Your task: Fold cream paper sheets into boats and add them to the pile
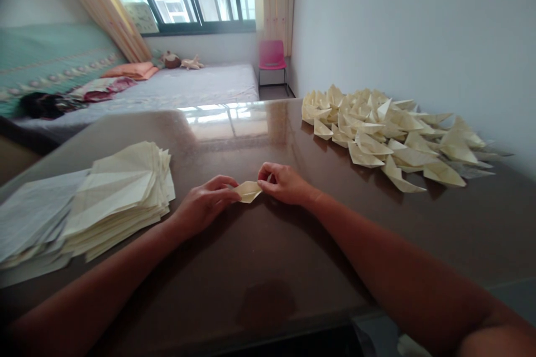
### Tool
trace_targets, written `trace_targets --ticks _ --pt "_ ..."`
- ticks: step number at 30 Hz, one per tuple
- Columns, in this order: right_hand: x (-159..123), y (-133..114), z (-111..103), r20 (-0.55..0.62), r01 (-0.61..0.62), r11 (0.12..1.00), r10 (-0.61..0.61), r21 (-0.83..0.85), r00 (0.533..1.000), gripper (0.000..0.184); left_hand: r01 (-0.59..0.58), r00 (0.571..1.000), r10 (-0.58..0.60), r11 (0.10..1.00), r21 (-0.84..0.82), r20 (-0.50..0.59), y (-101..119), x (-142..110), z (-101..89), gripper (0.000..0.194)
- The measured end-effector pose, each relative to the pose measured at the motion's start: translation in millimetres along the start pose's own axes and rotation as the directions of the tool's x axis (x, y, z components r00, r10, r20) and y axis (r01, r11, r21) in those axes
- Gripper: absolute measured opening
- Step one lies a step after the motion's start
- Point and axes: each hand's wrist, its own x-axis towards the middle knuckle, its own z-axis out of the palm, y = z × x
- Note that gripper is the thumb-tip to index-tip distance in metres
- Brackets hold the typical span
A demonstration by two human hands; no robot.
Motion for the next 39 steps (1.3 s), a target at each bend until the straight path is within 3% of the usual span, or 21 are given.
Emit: trace_targets --ticks 4,7,11,19,24,31,35,37,39 --pt "0 -1 9 -0.085 -0.03 1.0 0.031 0.006 0.996 0.007 -0.014 1.0 0.013 0.998 0.062 0.01 5 1 2.5 0.027" --pt "-2 -2 10 -0.098 0.077 0.995 -0.082 -0.059 0.992 0.014 0.001 1.0 -0.002 0.997 0.071 0.019 4 2 3.2 0.029" --pt "-7 -5 10 -0.019 0.208 0.939 -0.221 -0.275 0.975 0.019 -0.023 1.0 0.023 0.997 0.08 -0.005 0 3 4.8 0.03" --pt "-8 -11 15 -0.116 0.119 0.829 -0.215 -0.546 0.97 0.016 -0.093 0.995 0.098 0.977 0.191 -0.02 -4 4 9.2 0.031" --pt "-3 -9 13 -0.045 0.071 0.843 -0.112 -0.533 0.993 0.015 -0.126 0.992 0.116 0.954 0.273 0.05 -1 4 10.4 0.034" --pt "10 -10 26 -0.12 -0.036 0.79 -0.047 -0.611 0.992 0.019 -0.159 0.985 0.171 0.898 0.41 0.009 -3 1 14.6 0.038" --pt "14 -16 2 -0.042 0.005 0.769 -0.042 -0.639 0.998 0.012 -0.058 0.973 0.131 0.935 0.35 -0.189 -8 0 14.7 0.04" --pt "10 -15 -27 -0.044 0.02 0.763 -0.064 -0.646 0.997 0.011 -0.046 0.963 0.13 0.942 0.332 -0.234 -12 0 15.7 0.042" --pt "0 -9 -65 -0.088 0.001 0.753 -0.078 -0.658 0.993 0.012 -0.057 0.967 0.139 0.934 0.353 -0.212 -16 1 17.8 0.041"
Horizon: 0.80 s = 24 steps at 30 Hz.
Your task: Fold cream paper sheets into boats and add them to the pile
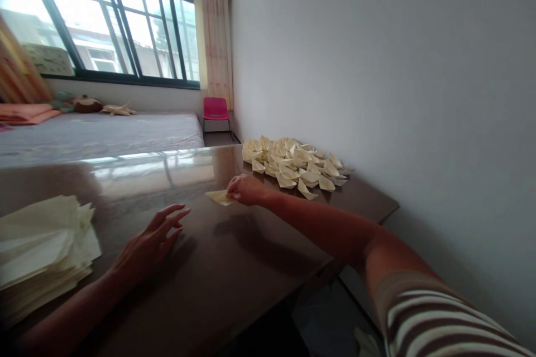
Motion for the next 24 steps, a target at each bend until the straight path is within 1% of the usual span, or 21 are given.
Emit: trace_targets --ticks 1,3,4,5,6,8,10,11,12,13,15,20,24 --pt "-6 18 -14 -0.03 -0.032 0.999 0.031 -0.015 0.999 0.012 -0.009 1.0 0.009 1.0 0.015 0.015 -2 0 2.0 0.04" --pt "-21 59 -43 -0.111 -0.135 0.99 0.129 -0.051 0.985 0.012 -0.025 0.999 0.024 0.999 0.035 0.042 -4 -1 6.0 0.039" --pt "-29 80 -58 -0.162 -0.203 0.977 0.189 -0.07 0.969 0.013 -0.029 0.998 0.027 0.999 0.04 0.049 -5 -1 7.8 0.039" --pt "-38 102 -74 -0.221 -0.279 0.956 0.255 -0.089 0.942 0.016 -0.031 0.998 0.029 0.999 0.043 0.054 -6 -1 9.3 0.038" --pt "-46 124 -89 -0.287 -0.363 0.926 0.322 -0.105 0.902 0.019 -0.031 0.998 0.029 0.999 0.045 0.058 -7 -1 10.6 0.038" --pt "-58 163 -116 -0.426 -0.529 0.841 0.438 -0.118 0.792 0.026 -0.026 0.998 0.023 0.998 0.051 0.058 -9 -1 12.6 0.038" --pt "-64 197 -136 -0.511 -0.652 0.749 0.519 -0.115 0.686 0.032 -0.021 0.998 0.018 0.998 0.058 0.054 -11 0 14.3 0.037" --pt "-64 212 -143 -0.531 -0.694 0.711 0.547 -0.112 0.647 0.034 -0.022 0.998 0.019 0.998 0.06 0.054 -12 0 15.1 0.037" --pt "-62 224 -147 -0.54 -0.724 0.681 0.57 -0.112 0.619 0.034 -0.022 0.999 0.019 0.998 0.061 0.05 -14 -1 15.9 0.037" --pt "-58 235 -148 -0.54 -0.745 0.657 0.588 -0.116 0.602 0.032 -0.023 0.999 0.02 0.998 0.061 0.049 -15 -1 16.6 0.036" --pt "-46 253 -145 -0.526 -0.772 0.622 0.616 -0.132 0.586 0.028 -0.017 0.999 0.014 0.998 0.06 0.052 -17 -1 17.8 0.035" --pt "-11 283 -124 -0.459 -0.807 0.563 0.678 -0.179 0.574 0.023 -0.018 0.997 0.014 0.999 0.047 0.076 -21 -3 19.3 0.033" --pt "5 298 -113 -0.397 -0.812 0.547 0.712 -0.203 0.578 0.024 -0.005 0.995 0.002 0.999 0.031 0.101 -22 -4 19.4 0.031"
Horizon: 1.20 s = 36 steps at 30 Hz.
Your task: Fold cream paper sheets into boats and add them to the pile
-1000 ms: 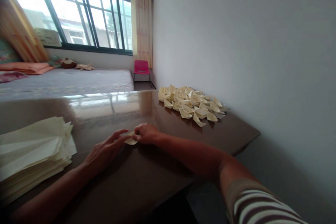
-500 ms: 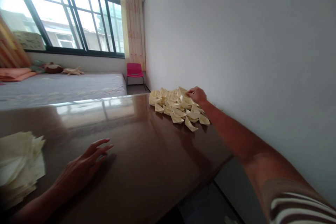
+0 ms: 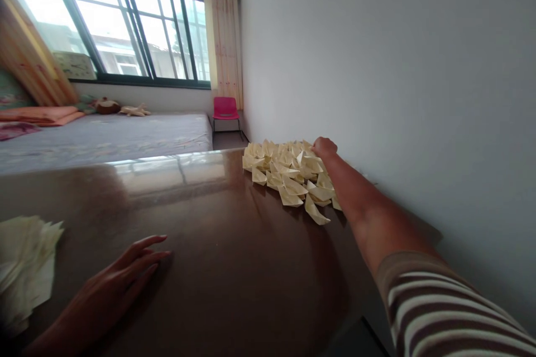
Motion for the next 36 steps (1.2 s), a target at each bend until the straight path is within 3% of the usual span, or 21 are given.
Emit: trace_targets --ticks 7,12,15,18,20,22,24,25,28,31,33,36 --pt "0 -13 8 0.057 0.046 0.999 -0.046 0.0 0.997 0.024 0.024 1.0 -0.024 0.999 -0.044 0.008 3 1 -2.9 0.032" --pt "-16 -24 -23 -0.061 0.08 0.996 -0.077 0.039 0.995 0.033 0.018 0.999 -0.016 0.998 -0.052 0.038 6 3 -5.5 0.031" --pt "-46 -48 -41 -0.158 0.221 0.972 -0.206 0.085 0.966 0.044 0.018 0.998 -0.016 0.999 -0.044 0.06 9 6 -9.0 0.033" --pt "-102 -92 -33 -0.136 0.475 0.864 -0.457 0.165 0.879 0.041 -0.018 0.996 0.022 0.999 -0.05 0.087 15 9 -14.1 0.034" --pt "-152 -126 -14 -0.066 0.643 0.725 -0.65 0.245 0.757 0.034 -0.026 0.995 0.031 0.998 -0.059 0.096 19 11 -17.6 0.035" --pt "-204 -157 9 -0.014 0.756 0.567 -0.797 0.327 0.604 0.03 -0.025 0.995 0.031 0.998 -0.063 0.097 24 11 -20.7 0.035" --pt "-248 -181 29 -0.004 0.808 0.439 -0.878 0.393 0.478 0.032 -0.019 0.994 0.025 0.998 -0.063 0.103 29 10 -23.0 0.035" --pt "-264 -189 36 -0.012 0.816 0.4 -0.896 0.417 0.445 0.035 -0.016 0.994 0.023 0.998 -0.063 0.111 32 9 -23.8 0.034" --pt "-288 -203 49 -0.038 0.807 0.373 -0.899 0.457 0.437 0.043 -0.036 0.98 0.049 0.997 -0.068 0.192 40 10 -26.3 0.035" --pt "-286 -203 54 -0.043 0.798 0.365 -0.898 0.479 0.437 0.043 -0.039 0.962 0.058 0.996 -0.075 0.267 42 16 -36.9 0.034" --pt "-283 -201 55 -0.043 0.795 0.362 -0.899 0.487 0.436 0.042 -0.048 0.938 0.079 0.994 -0.099 0.337 34 19 -56.5 0.03" --pt "-282 -197 57 -0.045 0.796 0.366 -0.897 0.483 0.44 0.043 0.019 0.921 0.022 0.994 -0.103 0.388 2 13 -107.1 0.03"
